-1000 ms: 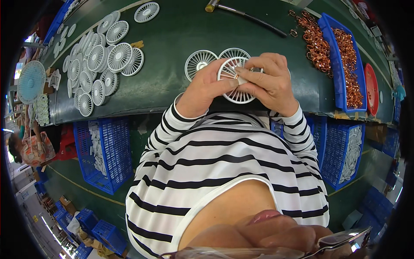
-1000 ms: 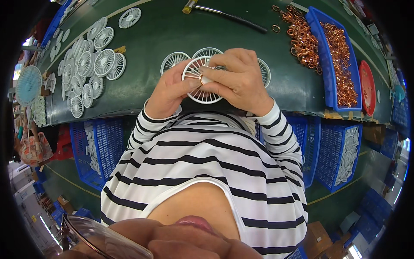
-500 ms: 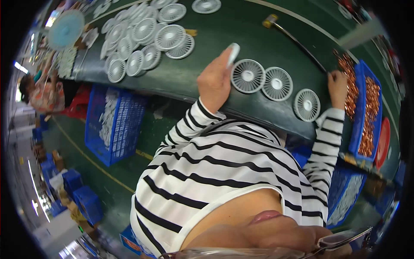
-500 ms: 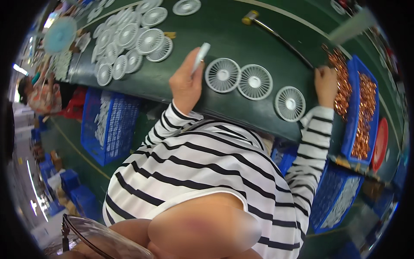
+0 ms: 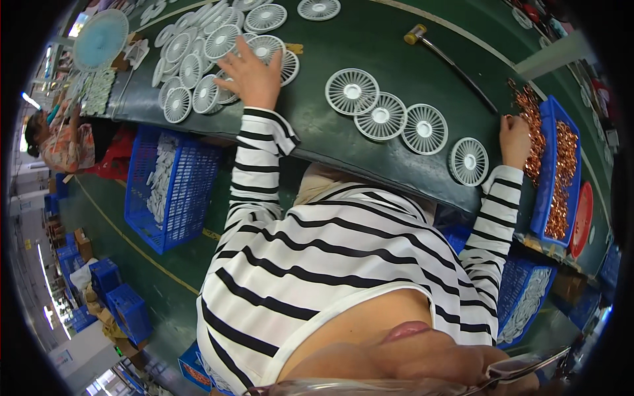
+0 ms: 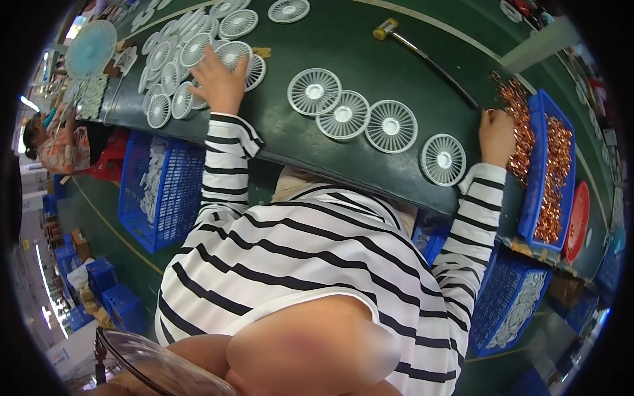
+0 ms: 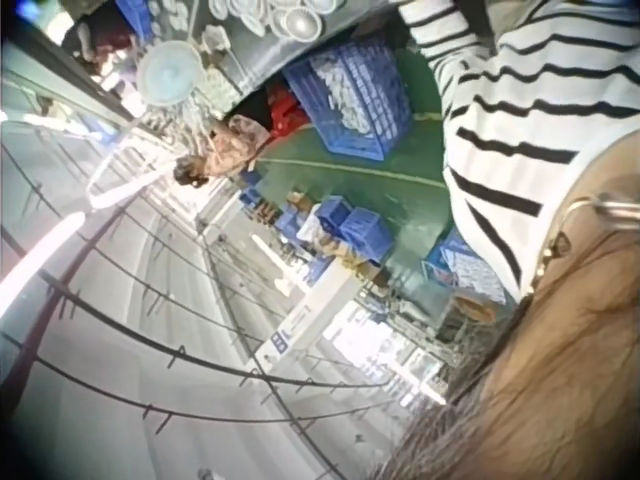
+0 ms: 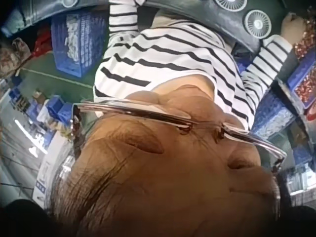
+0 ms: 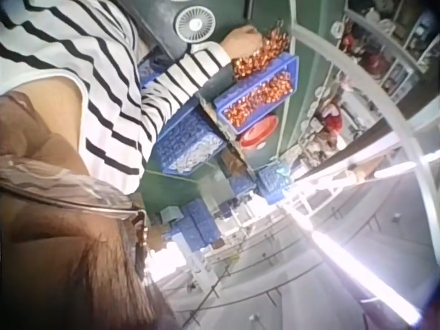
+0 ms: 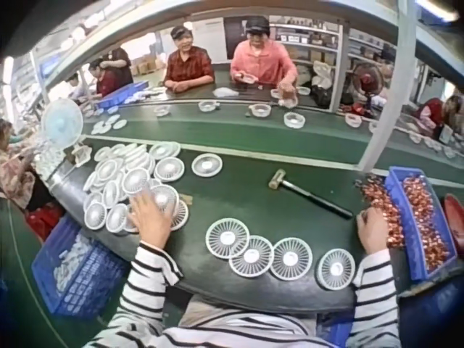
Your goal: The person assembles fan grilles by inserting metal rings into circular plastic grilles by hand, arranging the grilles on the table, and tapping them into place with a mallet.
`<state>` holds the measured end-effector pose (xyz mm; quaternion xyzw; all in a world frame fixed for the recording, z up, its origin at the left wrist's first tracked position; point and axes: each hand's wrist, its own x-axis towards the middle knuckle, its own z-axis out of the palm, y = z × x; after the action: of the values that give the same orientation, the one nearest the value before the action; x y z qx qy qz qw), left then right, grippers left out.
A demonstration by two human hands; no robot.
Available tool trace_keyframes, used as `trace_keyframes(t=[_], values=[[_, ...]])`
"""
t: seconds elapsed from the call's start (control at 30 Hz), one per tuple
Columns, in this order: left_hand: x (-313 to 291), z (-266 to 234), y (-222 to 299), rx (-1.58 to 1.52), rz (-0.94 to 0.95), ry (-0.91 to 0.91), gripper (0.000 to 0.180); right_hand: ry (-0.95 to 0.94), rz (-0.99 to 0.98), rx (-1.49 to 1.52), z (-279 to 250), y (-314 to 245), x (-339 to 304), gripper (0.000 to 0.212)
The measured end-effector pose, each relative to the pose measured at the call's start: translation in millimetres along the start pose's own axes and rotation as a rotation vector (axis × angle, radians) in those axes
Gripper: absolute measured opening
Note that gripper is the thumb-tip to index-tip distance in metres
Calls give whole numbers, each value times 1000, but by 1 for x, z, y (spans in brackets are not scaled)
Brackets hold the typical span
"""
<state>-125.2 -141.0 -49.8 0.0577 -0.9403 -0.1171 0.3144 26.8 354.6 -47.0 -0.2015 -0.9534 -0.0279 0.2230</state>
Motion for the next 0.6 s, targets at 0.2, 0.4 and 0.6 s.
trace_keyframes(t=[0.2, 0.4, 0.6], values=[[-5, -11, 6, -101, 175, 82, 85, 223, -146, 265, -21, -28, -14, 11], [-19, -19, 20, -523, 280, 254, 51, 544, -328, 542, -63, -76, -35, 15], [-66, -62, 93, -1094, -11, 8, 19, 553, -509, 618, -92, -121, -59, 21]])
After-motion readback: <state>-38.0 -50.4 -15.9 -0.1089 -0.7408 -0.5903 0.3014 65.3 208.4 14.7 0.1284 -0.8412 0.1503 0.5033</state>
